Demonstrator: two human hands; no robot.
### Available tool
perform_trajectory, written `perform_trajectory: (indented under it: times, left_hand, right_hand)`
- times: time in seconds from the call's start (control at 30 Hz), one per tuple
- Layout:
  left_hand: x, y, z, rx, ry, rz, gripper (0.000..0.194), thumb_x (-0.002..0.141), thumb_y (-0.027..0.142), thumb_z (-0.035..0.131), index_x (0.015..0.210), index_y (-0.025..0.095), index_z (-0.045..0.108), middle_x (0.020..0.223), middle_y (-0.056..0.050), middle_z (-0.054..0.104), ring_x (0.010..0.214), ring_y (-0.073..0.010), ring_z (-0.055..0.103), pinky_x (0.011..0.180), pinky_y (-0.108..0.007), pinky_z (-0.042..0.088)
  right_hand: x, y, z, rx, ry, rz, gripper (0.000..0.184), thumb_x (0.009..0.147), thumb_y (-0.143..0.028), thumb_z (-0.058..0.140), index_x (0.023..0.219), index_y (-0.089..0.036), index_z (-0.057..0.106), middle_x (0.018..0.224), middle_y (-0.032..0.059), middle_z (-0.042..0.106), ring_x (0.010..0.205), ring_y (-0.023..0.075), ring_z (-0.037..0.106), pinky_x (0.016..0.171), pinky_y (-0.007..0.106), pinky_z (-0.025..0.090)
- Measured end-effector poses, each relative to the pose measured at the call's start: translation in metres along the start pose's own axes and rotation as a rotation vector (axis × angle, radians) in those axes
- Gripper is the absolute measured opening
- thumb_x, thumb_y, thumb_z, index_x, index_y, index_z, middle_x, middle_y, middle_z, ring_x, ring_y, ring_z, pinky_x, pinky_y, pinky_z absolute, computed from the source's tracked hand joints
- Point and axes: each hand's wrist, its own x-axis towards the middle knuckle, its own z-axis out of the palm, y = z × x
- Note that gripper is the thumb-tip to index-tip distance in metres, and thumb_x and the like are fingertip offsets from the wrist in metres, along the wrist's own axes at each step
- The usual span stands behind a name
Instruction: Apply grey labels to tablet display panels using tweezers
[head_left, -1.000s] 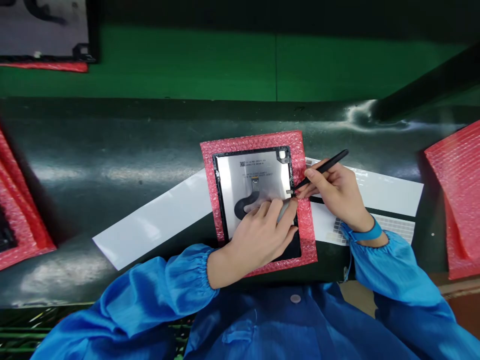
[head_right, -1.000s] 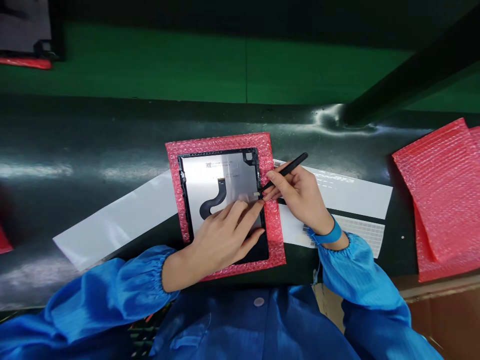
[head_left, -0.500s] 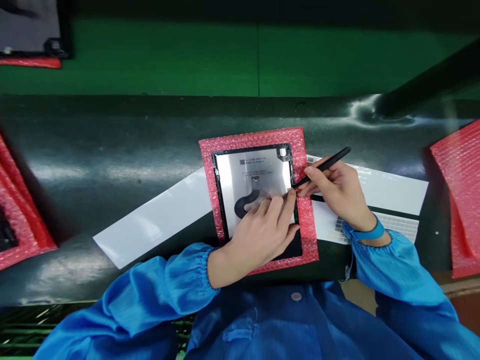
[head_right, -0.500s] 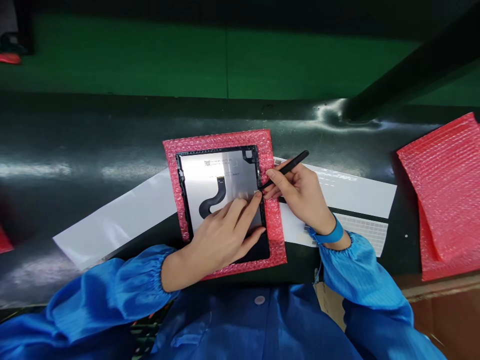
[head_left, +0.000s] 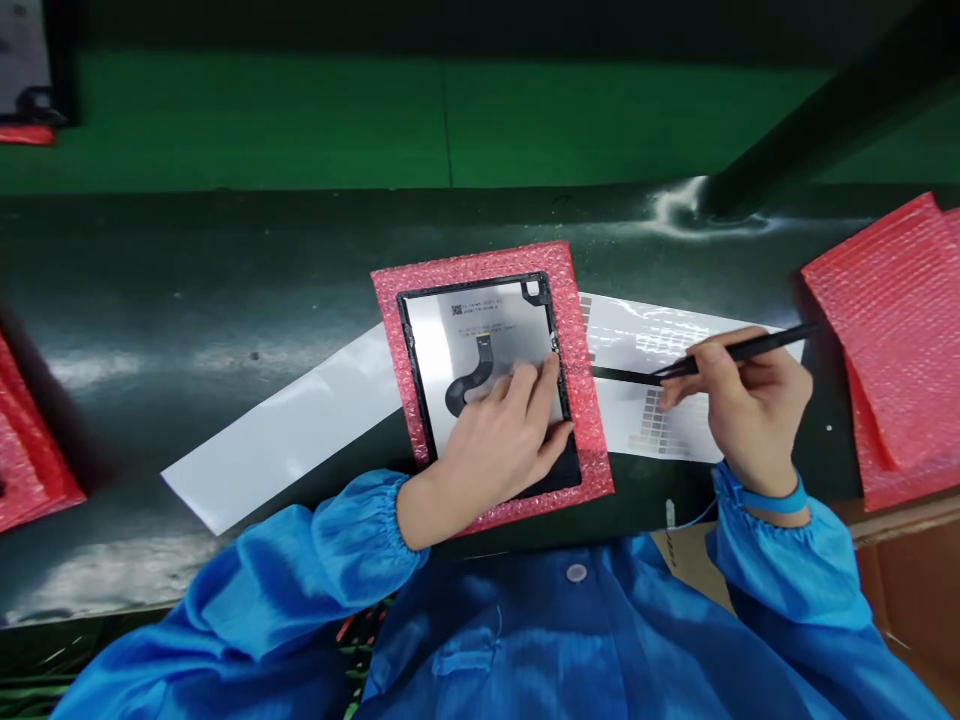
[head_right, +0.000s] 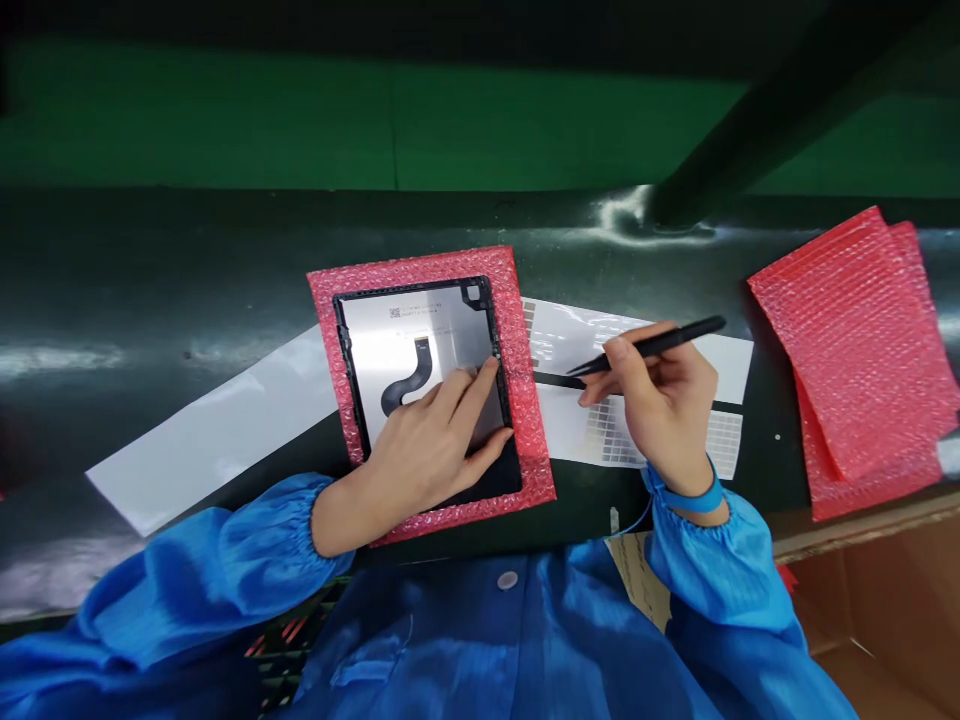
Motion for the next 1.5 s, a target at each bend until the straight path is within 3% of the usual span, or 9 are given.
perform_trajectory:
  times: [0.1,0.2,0.3,0.4,0.53,1.03,1.27,1.5]
  left_hand:
    - [0.002,0.004,-0.004,0.006,0.009,-0.023,0.065,0.105,0.039,0.050,0.155,-0.001,0.046,0.120,-0.021,0.065,0.093,-0.0316,0.072,0.064,-0.039,0.059]
    - [0.001,0.015,-0.008,-0.007,0.104,-0.002,0.061,0.103,0.042,0.054,0.149,0.001,0.055,0.121,-0.024,0.067,0.106,-0.0365,0.069,0.079,-0.044,0.060]
    - [-0.004,0.030,-0.006,-0.035,0.175,0.225,0.059,0.103,0.048,0.058,0.143,0.006,0.063,0.143,-0.025,0.062,0.133,-0.0400,0.059,0.107,-0.050,0.050]
    - [-0.011,0.045,0.002,-0.009,0.068,0.428,0.072,0.101,0.060,0.057,0.148,0.006,0.059,0.162,-0.023,0.048,0.150,-0.0406,0.044,0.120,-0.053,0.038]
    - [-0.014,0.056,0.013,0.016,-0.054,0.445,0.085,0.100,0.069,0.051,0.155,0.004,0.052,0.169,-0.023,0.038,0.155,-0.0435,0.036,0.121,-0.059,0.034]
    - [-0.014,0.054,0.015,-0.007,-0.027,0.433,0.083,0.098,0.069,0.055,0.153,0.007,0.054,0.168,-0.022,0.041,0.154,-0.0421,0.037,0.120,-0.056,0.033]
    - [-0.012,0.053,0.016,0.011,0.037,0.446,0.084,0.093,0.070,0.061,0.150,0.008,0.058,0.164,-0.020,0.047,0.150,-0.0399,0.041,0.120,-0.052,0.033]
    - [-0.013,0.053,0.020,-0.002,0.023,0.452,0.086,0.093,0.068,0.063,0.154,0.008,0.054,0.168,-0.022,0.041,0.153,-0.0407,0.039,0.120,-0.053,0.034]
  right_hand:
    - [-0.030,0.021,-0.024,-0.073,0.016,0.044,0.026,0.093,-0.046,0.079,0.085,-0.024,0.068,0.061,0.0002,0.073,0.048,0.0213,0.072,0.051,0.034,0.064]
    - [-0.057,0.045,-0.036,-0.069,-0.027,0.098,0.021,0.097,-0.042,0.076,0.091,-0.023,0.068,0.064,0.0016,0.076,0.055,0.0241,0.076,0.056,0.036,0.066]
    - [-0.072,0.059,-0.036,-0.109,-0.064,0.103,0.020,0.098,-0.041,0.074,0.093,-0.023,0.068,0.067,0.0032,0.078,0.061,0.0241,0.079,0.058,0.034,0.065]
    - [-0.075,0.061,-0.032,-0.157,-0.064,0.053,0.021,0.099,-0.041,0.073,0.092,-0.023,0.067,0.071,0.0043,0.079,0.063,0.0238,0.080,0.057,0.032,0.065]
    - [-0.071,0.056,-0.027,-0.159,-0.067,0.023,0.021,0.099,-0.043,0.072,0.092,-0.023,0.067,0.072,0.0041,0.080,0.063,0.0231,0.079,0.058,0.032,0.066]
    - [-0.069,0.050,-0.024,-0.146,-0.044,0.046,0.022,0.098,-0.044,0.073,0.090,-0.025,0.067,0.065,0.0021,0.077,0.057,0.0233,0.077,0.057,0.036,0.068]
    - [-0.068,0.050,-0.025,-0.116,-0.036,0.069,0.023,0.097,-0.045,0.074,0.090,-0.025,0.068,0.066,0.0019,0.076,0.054,0.0224,0.075,0.055,0.036,0.067]
    - [-0.070,0.053,-0.031,-0.172,-0.062,0.063,0.018,0.098,-0.041,0.074,0.093,-0.025,0.067,0.069,0.0030,0.078,0.059,0.0238,0.077,0.057,0.037,0.067]
